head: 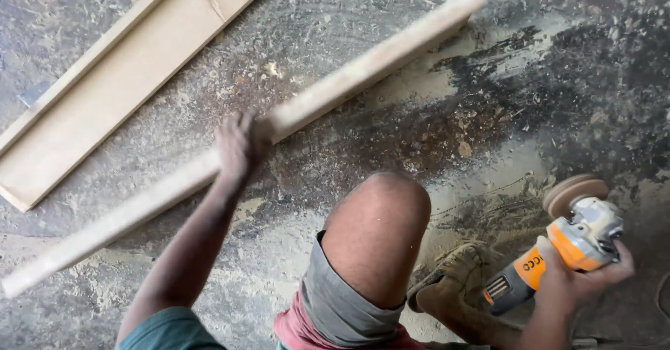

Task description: The person uses an angle grinder with a sanding disc to smooth the surface of a long wooden plank. They move the tool back and forth along the plank, generating sawdust, and flip the plank to sand the other side.

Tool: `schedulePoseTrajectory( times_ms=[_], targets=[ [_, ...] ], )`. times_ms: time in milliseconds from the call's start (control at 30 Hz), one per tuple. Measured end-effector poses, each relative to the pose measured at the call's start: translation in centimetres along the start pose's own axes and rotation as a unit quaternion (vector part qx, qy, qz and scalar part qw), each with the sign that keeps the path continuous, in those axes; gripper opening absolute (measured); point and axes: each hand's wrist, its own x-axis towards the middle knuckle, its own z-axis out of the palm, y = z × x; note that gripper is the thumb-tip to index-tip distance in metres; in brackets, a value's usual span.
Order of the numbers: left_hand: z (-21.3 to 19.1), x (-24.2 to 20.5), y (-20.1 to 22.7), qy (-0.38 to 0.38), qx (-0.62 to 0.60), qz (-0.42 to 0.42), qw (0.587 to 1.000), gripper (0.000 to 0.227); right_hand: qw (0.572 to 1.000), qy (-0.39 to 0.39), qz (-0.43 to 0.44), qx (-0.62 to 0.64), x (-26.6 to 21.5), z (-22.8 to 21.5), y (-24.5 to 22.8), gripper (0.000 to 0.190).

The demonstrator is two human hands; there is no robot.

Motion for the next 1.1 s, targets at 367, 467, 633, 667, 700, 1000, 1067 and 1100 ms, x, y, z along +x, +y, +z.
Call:
schedulePoseTrajectory(
  times_ms=[367, 467, 633, 667, 700, 1000, 1067, 1100],
  targets=[
    [4.2, -8.8, 6.2, 0.135, -0.036, 0.073, 0.987, 0.05, 0.996, 0.02, 0.083, 0.032, 0.4, 0.2, 0.9, 0.074],
    [3.8, -9.0, 5.9, 0.132, -0.025, 0.077, 0.988, 0.046, 0.994, 0.016, 0.079, 0.067, 0.3, 0.4, 1.3, 0.073],
    [5.0, -8.5, 4.7, 0.104, -0.02, 0.069, 0.992, 0.041, 0.994, 0.009, 0.058, 0.088, 0.5, 1.0, 0.6, 0.07],
    [5.4, -8.0, 3.9, 0.088, -0.021, 0.077, 0.993, 0.043, 0.994, 0.007, 0.082, 0.068, 0.5, 1.1, 0.2, 0.072],
    [5.7, -7.4, 3.0, 0.072, -0.022, 0.084, 0.994, 0.047, 0.993, 0.004, 0.106, 0.047, 0.5, 1.1, -0.1, 0.073],
    [5.7, 5.6, 19.3, -0.032, -0.215, 0.111, 0.97, 0.01, 0.987, 0.022, 0.132, 0.091, 0.4, 2.1, 0.0, 0.074],
    [8.9, 8.0, 23.2, -0.041, -0.135, 0.133, 0.981, 0.036, 0.984, 0.026, 0.15, 0.092, 0.3, 1.6, 0.1, 0.071],
    [10.4, 9.1, 25.8, -0.05, -0.051, 0.157, 0.985, 0.062, 0.98, 0.032, 0.17, 0.094, 0.3, 1.0, 0.2, 0.069]
  ],
)
